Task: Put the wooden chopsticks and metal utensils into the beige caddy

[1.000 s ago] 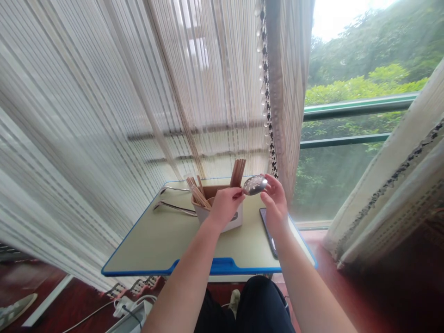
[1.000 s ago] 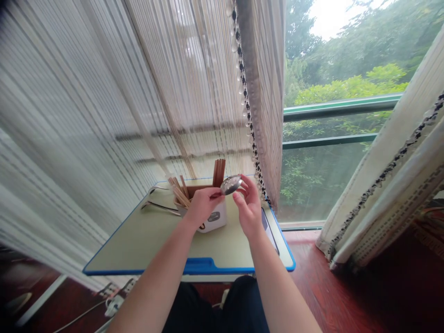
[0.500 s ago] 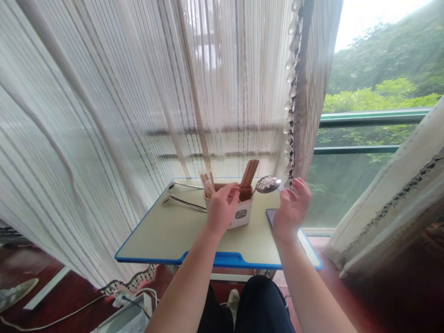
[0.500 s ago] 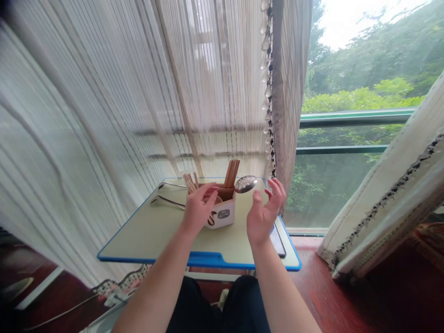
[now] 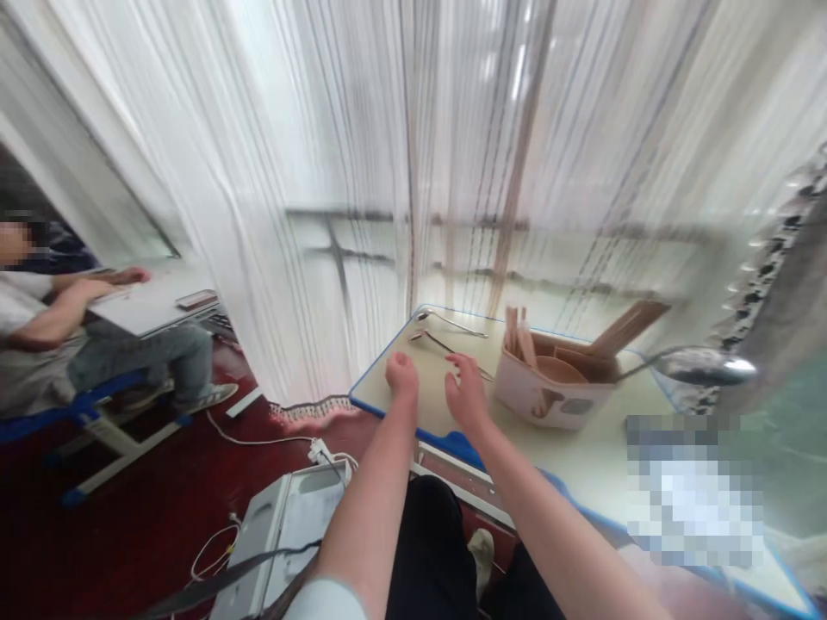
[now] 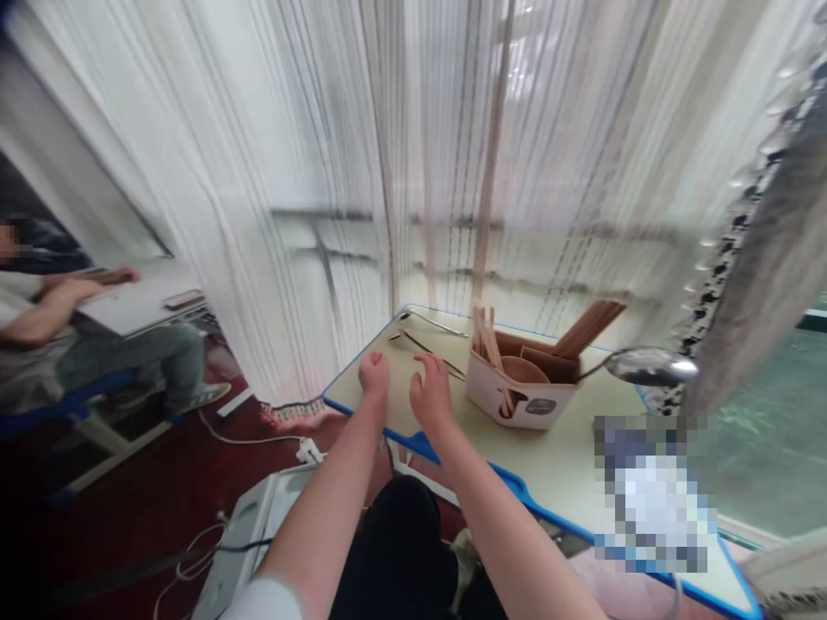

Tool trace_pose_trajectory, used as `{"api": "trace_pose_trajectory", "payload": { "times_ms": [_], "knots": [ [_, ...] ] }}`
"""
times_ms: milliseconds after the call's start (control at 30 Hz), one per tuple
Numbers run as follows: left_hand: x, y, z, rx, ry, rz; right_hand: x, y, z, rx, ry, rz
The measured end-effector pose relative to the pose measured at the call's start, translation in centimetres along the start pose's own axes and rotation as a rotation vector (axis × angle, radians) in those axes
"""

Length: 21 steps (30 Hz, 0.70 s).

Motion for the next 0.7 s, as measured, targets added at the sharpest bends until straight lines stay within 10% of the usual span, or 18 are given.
{"api": "trace_pose_trajectory", "payload": {
  "times_ms": [333, 533, 700],
  "knots": [
    [0.6, 1.9, -0.4, -0.116, 0.010, 0.089, 6.1, -9.9, 4.3, 0.182, 0.063, -0.445],
    [0.8, 1.7, -0.6, -0.110, 0.069, 0.086, 5.1, -8.7, 3.4, 0.118, 0.066, -0.340],
    [1.5, 1.9, -1.0, -0.278, 0.018, -0.437, 4.6, -6.1, 2.6, 0.047, 0.056, -0.318]
  ]
}}
Point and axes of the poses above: each hand's wrist, its own z-axis towards the middle knuckle, its own x-axis out of the palm, y = z × x, the point moved 7 cm from there along z, towards the middle knuckle, and after that the axes turned 10 degrees about x, right-handed, at the moved point
